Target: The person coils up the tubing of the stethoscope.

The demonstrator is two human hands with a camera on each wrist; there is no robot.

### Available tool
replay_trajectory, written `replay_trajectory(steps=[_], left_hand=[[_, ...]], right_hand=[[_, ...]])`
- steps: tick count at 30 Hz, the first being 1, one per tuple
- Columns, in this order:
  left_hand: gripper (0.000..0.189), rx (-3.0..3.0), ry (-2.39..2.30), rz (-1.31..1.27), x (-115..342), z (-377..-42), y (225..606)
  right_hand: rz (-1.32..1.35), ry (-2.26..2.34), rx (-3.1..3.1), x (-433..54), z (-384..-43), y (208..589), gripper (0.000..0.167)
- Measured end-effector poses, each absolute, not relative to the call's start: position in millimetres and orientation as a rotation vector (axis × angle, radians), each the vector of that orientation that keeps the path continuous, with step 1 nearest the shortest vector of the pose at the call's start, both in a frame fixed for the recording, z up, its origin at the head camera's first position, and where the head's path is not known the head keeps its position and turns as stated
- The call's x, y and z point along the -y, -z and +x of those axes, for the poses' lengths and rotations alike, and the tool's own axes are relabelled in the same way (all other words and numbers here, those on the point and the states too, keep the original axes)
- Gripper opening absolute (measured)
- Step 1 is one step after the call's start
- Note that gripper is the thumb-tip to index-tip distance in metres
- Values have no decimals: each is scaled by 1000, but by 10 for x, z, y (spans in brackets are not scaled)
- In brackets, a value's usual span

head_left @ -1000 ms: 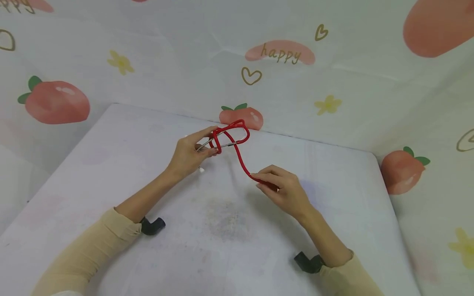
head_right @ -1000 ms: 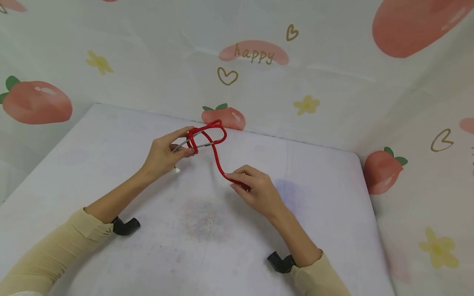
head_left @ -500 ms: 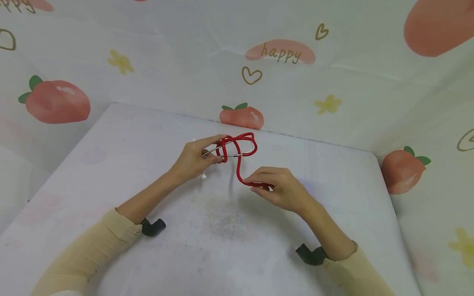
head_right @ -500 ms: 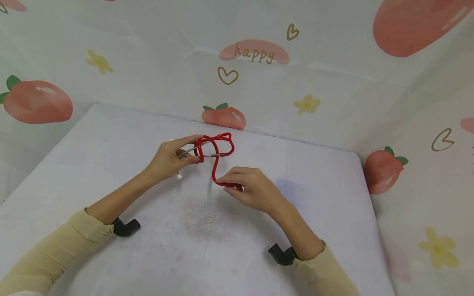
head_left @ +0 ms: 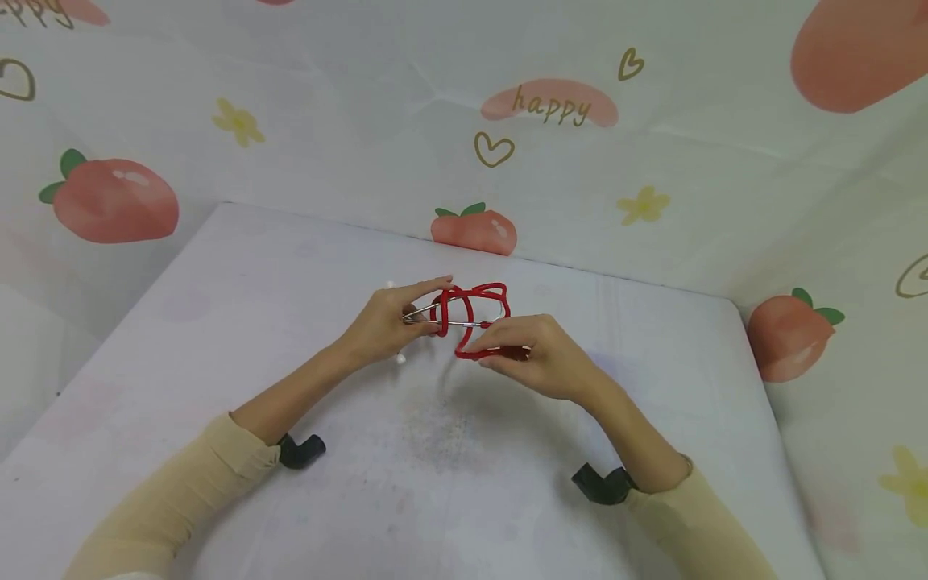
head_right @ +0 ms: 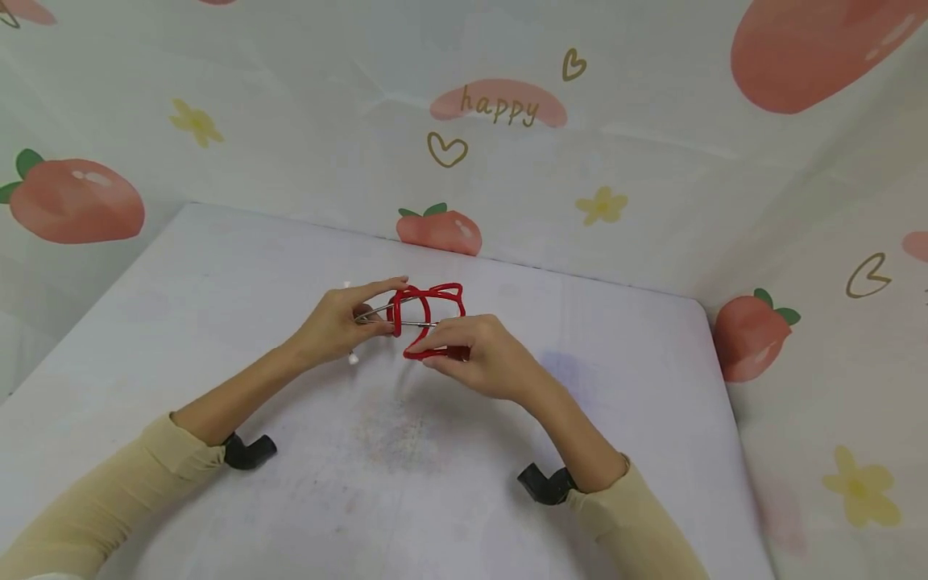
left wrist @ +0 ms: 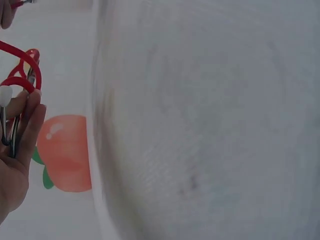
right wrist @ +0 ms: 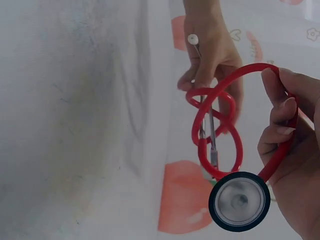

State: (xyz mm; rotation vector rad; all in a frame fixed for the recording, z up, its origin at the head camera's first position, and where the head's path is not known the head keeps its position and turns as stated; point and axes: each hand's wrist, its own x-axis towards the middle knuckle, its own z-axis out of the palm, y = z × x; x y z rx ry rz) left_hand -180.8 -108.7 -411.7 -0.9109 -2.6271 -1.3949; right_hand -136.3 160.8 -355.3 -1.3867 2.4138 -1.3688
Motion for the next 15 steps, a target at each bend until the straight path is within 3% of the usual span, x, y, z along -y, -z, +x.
replay_trajectory(steps=[15], left_hand=[[61,2640,1453,-997,1086,-1771,4149]], right_hand=[[-1063,1540,-2398,-1624,-1504,3550,20]])
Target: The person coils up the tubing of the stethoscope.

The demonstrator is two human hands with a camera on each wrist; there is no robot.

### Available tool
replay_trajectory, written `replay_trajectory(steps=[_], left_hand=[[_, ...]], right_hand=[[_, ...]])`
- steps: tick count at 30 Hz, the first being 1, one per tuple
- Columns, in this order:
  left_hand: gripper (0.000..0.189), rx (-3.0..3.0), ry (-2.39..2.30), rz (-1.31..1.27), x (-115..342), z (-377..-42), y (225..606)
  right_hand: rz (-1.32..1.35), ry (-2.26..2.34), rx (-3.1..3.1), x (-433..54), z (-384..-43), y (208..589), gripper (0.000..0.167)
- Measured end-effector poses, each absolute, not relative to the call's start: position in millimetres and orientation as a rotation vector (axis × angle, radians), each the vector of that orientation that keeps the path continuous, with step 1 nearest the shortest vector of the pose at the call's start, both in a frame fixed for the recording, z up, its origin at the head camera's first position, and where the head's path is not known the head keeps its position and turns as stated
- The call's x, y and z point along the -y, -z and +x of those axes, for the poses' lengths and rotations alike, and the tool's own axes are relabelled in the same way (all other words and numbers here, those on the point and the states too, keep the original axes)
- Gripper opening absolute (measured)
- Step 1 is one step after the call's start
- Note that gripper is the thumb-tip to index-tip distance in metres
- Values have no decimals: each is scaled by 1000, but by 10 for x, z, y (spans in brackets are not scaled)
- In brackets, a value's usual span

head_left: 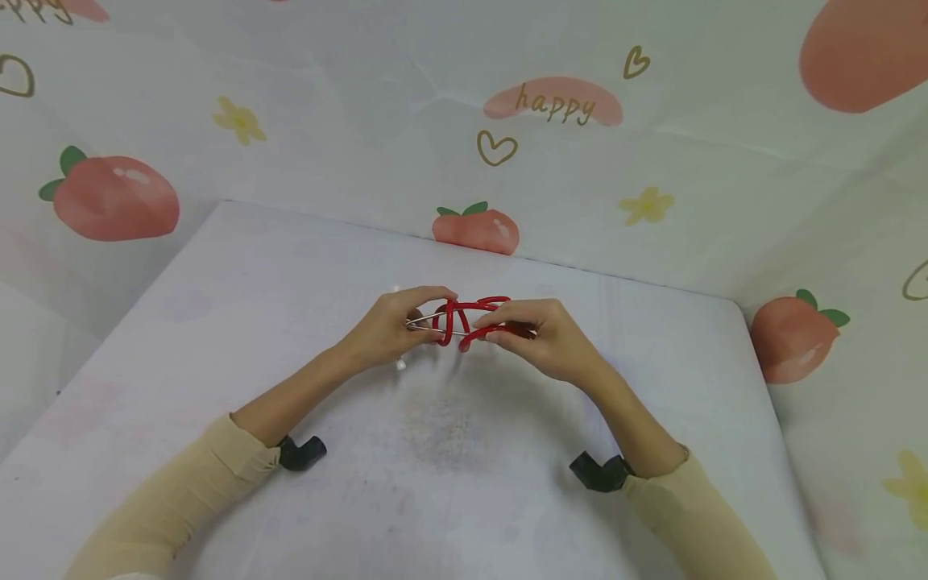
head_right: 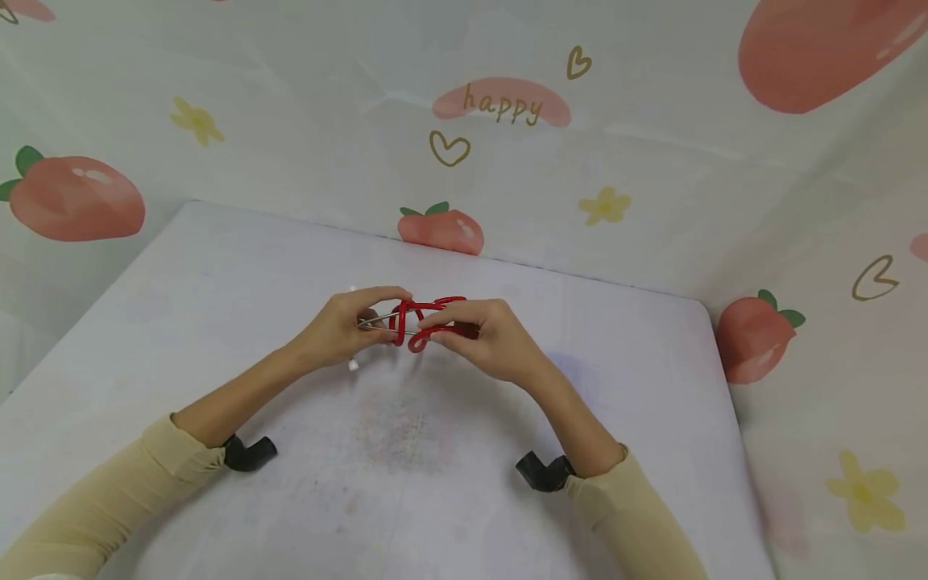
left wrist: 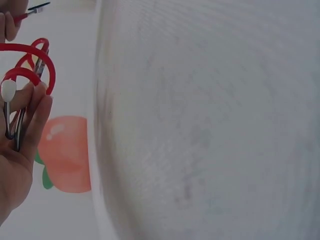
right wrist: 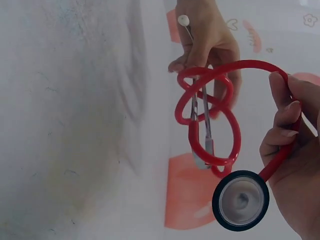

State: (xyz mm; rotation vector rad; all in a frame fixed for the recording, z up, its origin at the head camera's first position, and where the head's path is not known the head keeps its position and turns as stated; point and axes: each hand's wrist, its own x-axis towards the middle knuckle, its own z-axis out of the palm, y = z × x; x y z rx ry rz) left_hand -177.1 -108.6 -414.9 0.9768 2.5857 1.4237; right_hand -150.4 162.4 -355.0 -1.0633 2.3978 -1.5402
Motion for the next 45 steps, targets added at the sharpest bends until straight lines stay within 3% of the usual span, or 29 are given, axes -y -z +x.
replay_trajectory(steps=[20,39,45], left_hand=[[62,-2483,-1349,1174,1036,-1709,4128],[66,-2356,-1503,1339,987,-1657,4128],[66,-2477,-1379,1416,972,-1660,4153]], right_hand=[[-971,1658,-2386,-1656,-1743,3664,19],[-645,1625,-2309,-1695,-1985,3860,22],[-515,1592,-2210,-1682,-2021,3941,32]])
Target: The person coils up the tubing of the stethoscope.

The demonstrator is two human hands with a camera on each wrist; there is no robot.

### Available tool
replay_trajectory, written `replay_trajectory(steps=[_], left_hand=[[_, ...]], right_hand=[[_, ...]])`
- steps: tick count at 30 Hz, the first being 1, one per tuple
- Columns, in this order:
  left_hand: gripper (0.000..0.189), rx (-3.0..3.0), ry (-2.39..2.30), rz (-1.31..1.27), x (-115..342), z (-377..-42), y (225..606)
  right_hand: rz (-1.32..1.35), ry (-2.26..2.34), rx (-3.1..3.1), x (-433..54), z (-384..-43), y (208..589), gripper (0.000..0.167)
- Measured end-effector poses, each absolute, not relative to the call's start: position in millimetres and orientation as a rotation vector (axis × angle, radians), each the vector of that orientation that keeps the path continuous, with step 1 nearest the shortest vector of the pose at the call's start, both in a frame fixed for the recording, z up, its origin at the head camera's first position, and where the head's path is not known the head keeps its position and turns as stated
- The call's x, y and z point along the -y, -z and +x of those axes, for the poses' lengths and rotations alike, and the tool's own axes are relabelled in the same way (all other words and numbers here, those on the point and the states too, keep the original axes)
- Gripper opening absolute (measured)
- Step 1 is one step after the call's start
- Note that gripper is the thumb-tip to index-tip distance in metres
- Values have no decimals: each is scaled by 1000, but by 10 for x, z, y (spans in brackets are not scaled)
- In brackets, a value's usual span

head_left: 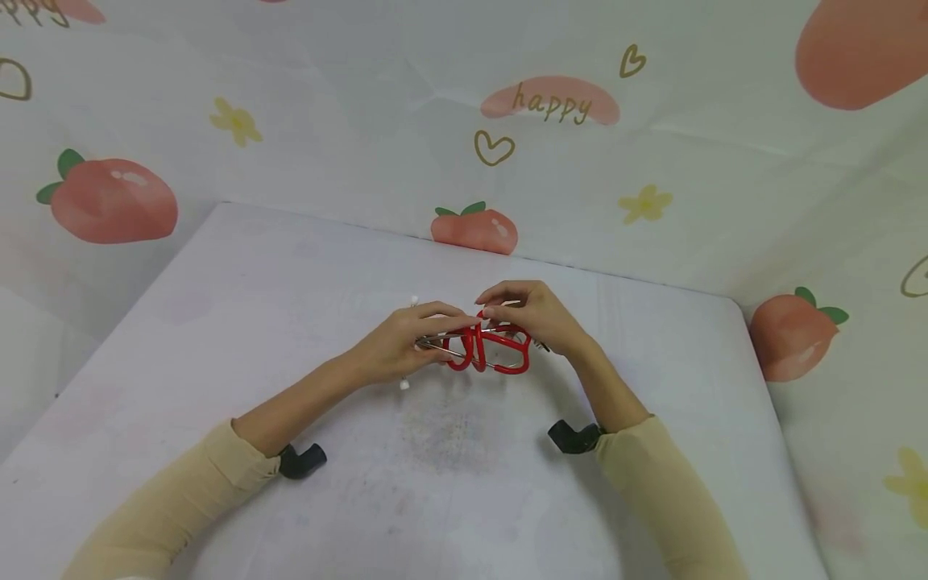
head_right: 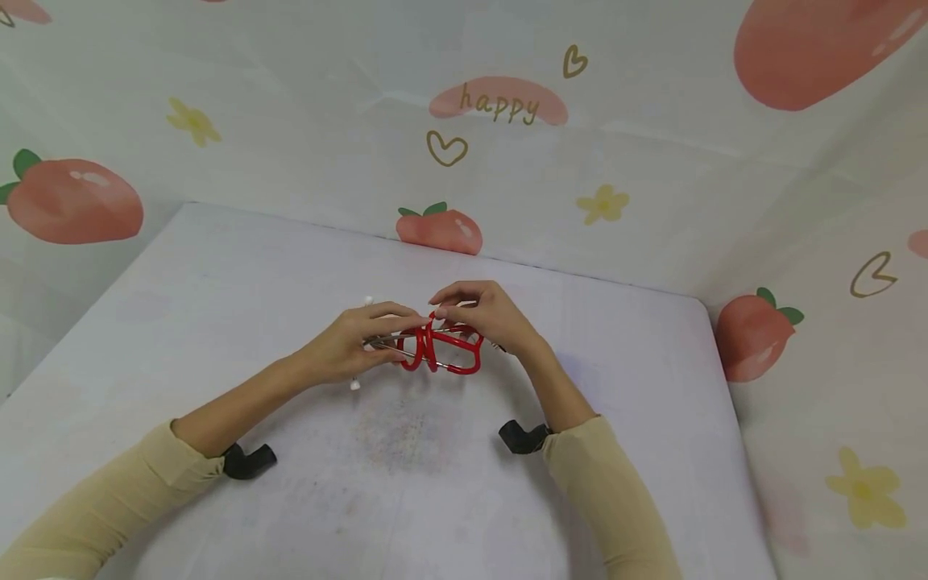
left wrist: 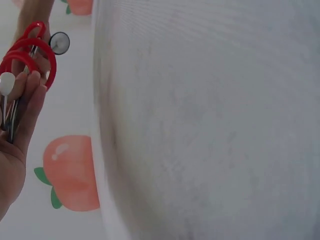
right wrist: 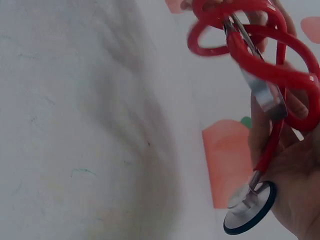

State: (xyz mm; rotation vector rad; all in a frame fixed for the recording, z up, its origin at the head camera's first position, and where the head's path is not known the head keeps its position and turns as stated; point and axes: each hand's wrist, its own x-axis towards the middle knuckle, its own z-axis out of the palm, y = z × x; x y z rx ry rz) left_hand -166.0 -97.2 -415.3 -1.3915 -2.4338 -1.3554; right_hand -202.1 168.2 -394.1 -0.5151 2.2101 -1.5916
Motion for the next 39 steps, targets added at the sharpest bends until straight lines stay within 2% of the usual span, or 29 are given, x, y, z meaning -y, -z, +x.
replay_trajectory(steps=[4,14,23,30,39], left_hand=[[66,2469,1254,-1376,960,-1654,4164],[62,2495,1111,-1332,942,-1636,4156],[55,2412,1304,-1337,941,-1638,4168],[57,2374,1505,-1298,935,-1639,4172],[52,2320,1554,-1196,952,-1702,4116]], right_hand=[[-485,1586,-2224,-1647,-2016,3953,34],[-393,1579,-2233,-1621,-1987,3931,27],[-418,1557,-2031,-1665,-2019,3978,26],[-301,1748,-1770,-1730,-2013,4108,41],[-284,1797,-1888,-1767,-1922,4199,36]])
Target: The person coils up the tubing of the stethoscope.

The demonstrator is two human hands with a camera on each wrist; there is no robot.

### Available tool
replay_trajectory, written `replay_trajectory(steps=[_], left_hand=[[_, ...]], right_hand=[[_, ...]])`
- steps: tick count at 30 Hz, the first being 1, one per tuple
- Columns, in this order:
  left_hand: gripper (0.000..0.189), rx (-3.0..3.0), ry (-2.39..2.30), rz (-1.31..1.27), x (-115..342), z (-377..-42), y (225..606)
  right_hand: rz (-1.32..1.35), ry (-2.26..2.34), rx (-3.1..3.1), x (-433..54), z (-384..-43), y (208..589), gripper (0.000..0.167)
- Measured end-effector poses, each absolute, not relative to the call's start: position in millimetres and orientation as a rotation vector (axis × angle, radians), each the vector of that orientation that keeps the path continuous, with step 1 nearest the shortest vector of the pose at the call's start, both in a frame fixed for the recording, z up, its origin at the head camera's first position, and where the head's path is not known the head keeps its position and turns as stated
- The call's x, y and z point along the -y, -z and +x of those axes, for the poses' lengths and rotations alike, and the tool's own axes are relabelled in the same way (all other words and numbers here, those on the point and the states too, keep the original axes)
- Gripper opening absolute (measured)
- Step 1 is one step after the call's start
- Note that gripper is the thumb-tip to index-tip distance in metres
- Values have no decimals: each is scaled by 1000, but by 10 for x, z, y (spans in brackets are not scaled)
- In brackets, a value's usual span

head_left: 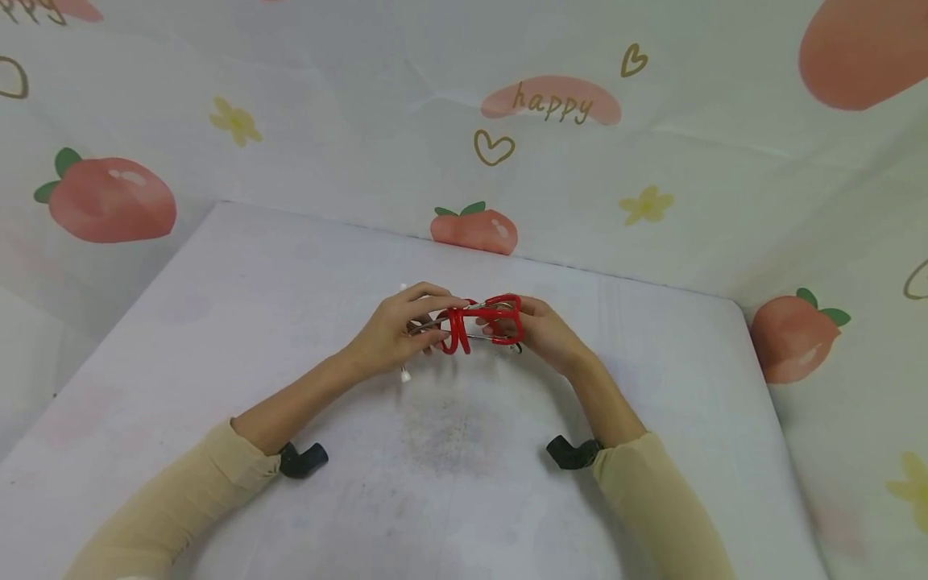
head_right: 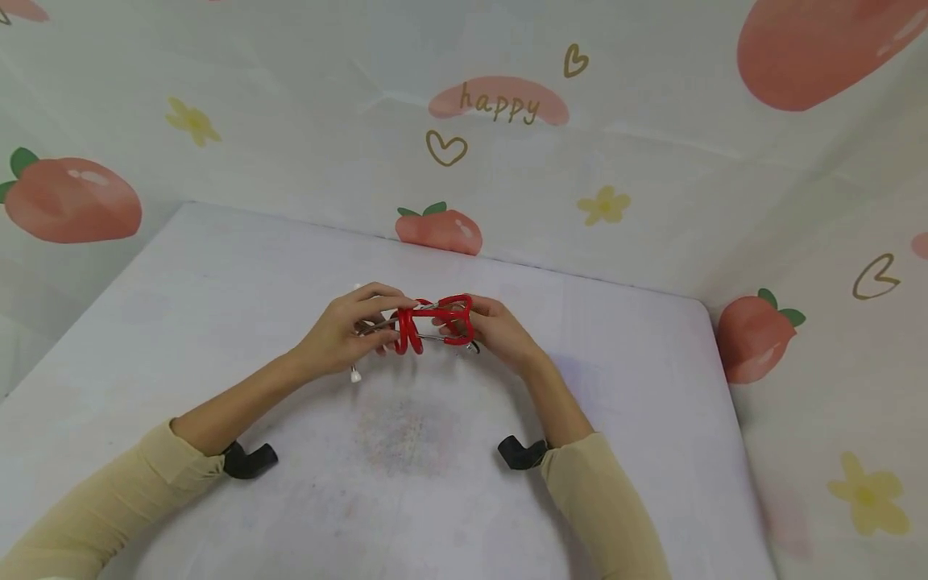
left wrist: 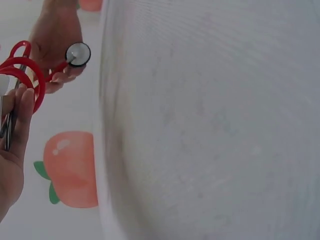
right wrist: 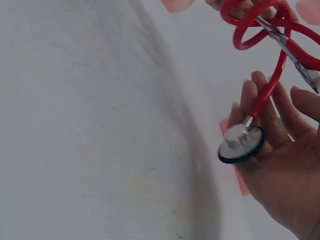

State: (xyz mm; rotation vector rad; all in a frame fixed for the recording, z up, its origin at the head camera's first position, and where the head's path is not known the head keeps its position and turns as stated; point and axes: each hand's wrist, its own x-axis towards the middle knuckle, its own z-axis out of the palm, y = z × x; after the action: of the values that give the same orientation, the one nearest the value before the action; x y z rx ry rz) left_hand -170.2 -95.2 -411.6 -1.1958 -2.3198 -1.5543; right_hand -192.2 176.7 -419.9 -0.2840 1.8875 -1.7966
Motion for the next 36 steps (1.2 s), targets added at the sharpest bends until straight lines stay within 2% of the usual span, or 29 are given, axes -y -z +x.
replay_trajectory(steps=[7,19,28,36], left_hand=[[51,2313,1574,-1076,966,-1734,4095],[51,2306,1590,-967,1036,-1777,4110],[55,2356,1577,-893,1050,-1786,4117],[55,2353,1604,-863,1040,-1769,4147]], right_hand=[[-265,1732,-2024,-1745,-1839,4323,38],[-478,1623,-2452,-1588,-1617,4375,29],[-620,1825,-2485,-1565,-1479,4294,30],[-850,1321,-2803,-1594,-1442,4290,41]])
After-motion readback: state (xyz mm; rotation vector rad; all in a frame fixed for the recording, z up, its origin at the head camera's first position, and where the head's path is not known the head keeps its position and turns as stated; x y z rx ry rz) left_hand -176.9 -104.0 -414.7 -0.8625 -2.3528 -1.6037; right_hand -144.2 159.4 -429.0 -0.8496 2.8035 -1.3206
